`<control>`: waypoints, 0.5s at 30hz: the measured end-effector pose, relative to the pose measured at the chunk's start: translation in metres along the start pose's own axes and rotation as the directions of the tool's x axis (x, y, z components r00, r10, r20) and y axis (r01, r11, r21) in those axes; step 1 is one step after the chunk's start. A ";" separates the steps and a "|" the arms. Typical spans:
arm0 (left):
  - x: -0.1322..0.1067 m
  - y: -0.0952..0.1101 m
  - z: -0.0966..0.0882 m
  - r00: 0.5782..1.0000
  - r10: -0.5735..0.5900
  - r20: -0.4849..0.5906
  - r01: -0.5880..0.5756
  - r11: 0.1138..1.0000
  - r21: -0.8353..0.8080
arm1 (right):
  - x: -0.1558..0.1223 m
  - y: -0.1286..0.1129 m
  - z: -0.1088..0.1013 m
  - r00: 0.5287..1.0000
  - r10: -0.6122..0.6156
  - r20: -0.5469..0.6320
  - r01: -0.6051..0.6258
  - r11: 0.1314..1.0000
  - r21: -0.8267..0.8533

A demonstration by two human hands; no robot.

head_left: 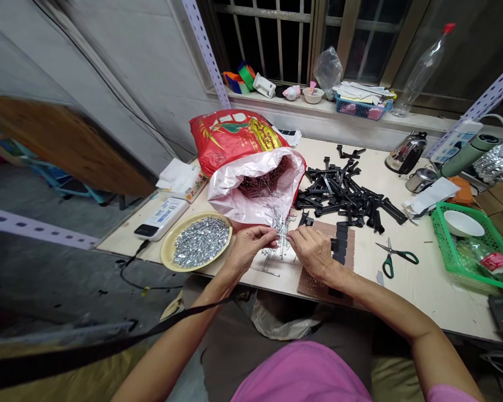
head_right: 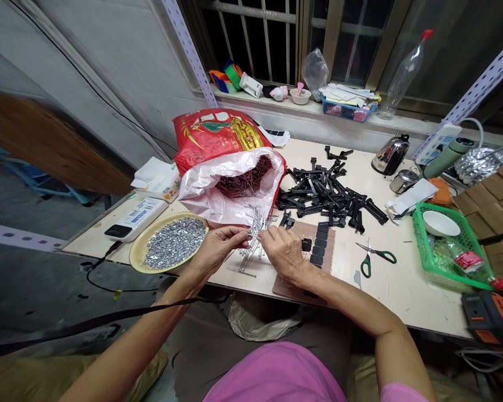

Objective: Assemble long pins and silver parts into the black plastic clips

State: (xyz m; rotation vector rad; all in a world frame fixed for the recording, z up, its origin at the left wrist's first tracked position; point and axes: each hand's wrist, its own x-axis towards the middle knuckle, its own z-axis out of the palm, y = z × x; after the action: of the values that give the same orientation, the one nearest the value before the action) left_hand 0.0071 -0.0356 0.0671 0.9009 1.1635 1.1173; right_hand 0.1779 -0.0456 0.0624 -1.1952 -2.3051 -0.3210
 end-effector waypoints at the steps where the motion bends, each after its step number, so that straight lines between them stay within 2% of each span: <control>1: 0.001 0.000 0.001 1.000 -0.004 0.002 0.004 1.000 0.002 | -0.001 0.000 0.001 1.000 0.005 0.004 -0.005 1.000 0.007; 10: -0.002 -0.008 0.010 0.999 0.049 -0.007 -0.049 0.999 0.022 | -0.006 0.004 0.000 0.989 0.094 0.112 -0.102 0.992 0.070; 15: -0.002 -0.008 0.014 0.999 0.042 0.001 -0.042 0.999 0.008 | -0.008 0.006 -0.001 0.992 0.103 0.077 -0.109 0.991 0.074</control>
State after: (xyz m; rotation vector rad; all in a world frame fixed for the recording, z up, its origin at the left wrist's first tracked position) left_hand 0.0227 -0.0393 0.0628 0.9358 1.1531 1.1472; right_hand 0.1867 -0.0481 0.0590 -1.3044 -2.2827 -0.1501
